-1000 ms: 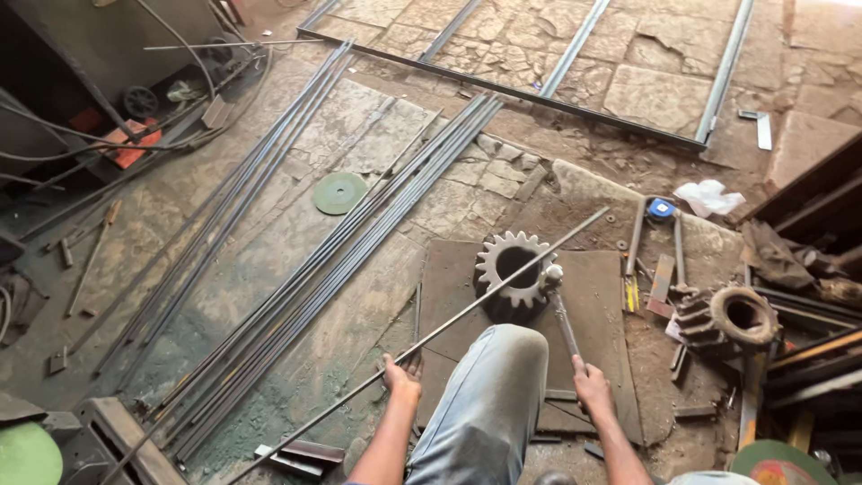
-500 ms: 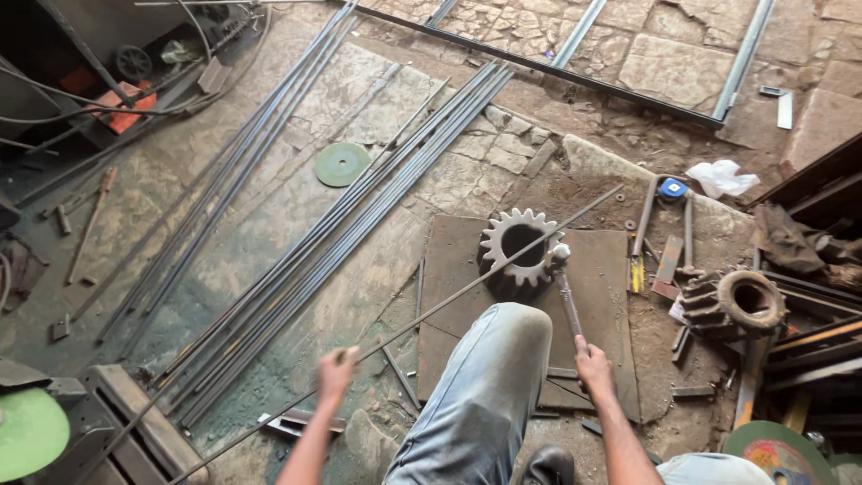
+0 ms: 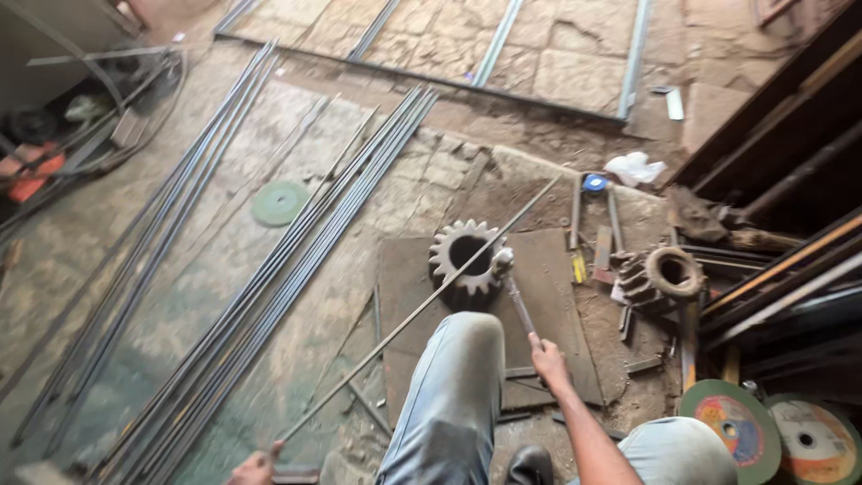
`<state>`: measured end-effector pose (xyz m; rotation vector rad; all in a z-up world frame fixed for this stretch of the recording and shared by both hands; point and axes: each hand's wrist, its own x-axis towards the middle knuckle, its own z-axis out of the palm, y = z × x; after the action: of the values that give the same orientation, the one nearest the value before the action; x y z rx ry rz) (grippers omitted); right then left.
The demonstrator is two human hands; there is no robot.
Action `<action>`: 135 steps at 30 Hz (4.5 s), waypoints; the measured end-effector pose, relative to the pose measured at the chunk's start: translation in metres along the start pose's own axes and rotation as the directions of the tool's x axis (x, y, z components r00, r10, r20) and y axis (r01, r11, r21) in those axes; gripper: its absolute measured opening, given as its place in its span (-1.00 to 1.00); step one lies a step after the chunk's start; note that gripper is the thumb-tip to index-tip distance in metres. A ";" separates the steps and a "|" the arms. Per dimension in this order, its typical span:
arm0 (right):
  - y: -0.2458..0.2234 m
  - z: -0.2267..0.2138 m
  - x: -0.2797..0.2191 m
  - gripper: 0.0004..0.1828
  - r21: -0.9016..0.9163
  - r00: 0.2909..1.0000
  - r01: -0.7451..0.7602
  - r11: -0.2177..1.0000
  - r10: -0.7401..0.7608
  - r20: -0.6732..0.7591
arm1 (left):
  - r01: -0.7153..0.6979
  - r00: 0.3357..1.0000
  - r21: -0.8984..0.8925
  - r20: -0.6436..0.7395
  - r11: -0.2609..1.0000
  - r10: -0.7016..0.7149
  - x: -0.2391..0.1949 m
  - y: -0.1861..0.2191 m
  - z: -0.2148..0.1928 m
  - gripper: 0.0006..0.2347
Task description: The person strikes a long thin metal rod against a large metal gear with a hammer while holding the rod against the gear with their other hand.
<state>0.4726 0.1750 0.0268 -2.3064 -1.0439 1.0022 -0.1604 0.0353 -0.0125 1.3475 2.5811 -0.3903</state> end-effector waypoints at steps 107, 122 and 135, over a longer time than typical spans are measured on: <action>0.012 0.002 0.006 -0.40 0.231 0.982 -0.063 0.971 0.020 0.187 | 0.836 -0.104 -0.523 -0.445 -0.164 0.890 -0.245 0.482 -0.338 -0.36; 0.008 -0.001 0.006 -0.41 0.190 0.990 -0.061 0.980 0.035 0.139 | 0.767 -0.227 -0.626 -0.470 -0.141 0.853 -0.245 0.479 -0.351 -0.29; 0.008 -0.002 0.009 -0.53 0.276 0.986 -0.045 0.960 -0.002 0.169 | 0.856 -0.129 -0.496 -0.482 -0.149 0.866 -0.264 0.488 -0.351 -0.34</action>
<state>0.4817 0.1763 0.0192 -2.0359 -0.8760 1.2829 0.3702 0.2136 0.3306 0.3605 -0.2936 0.6492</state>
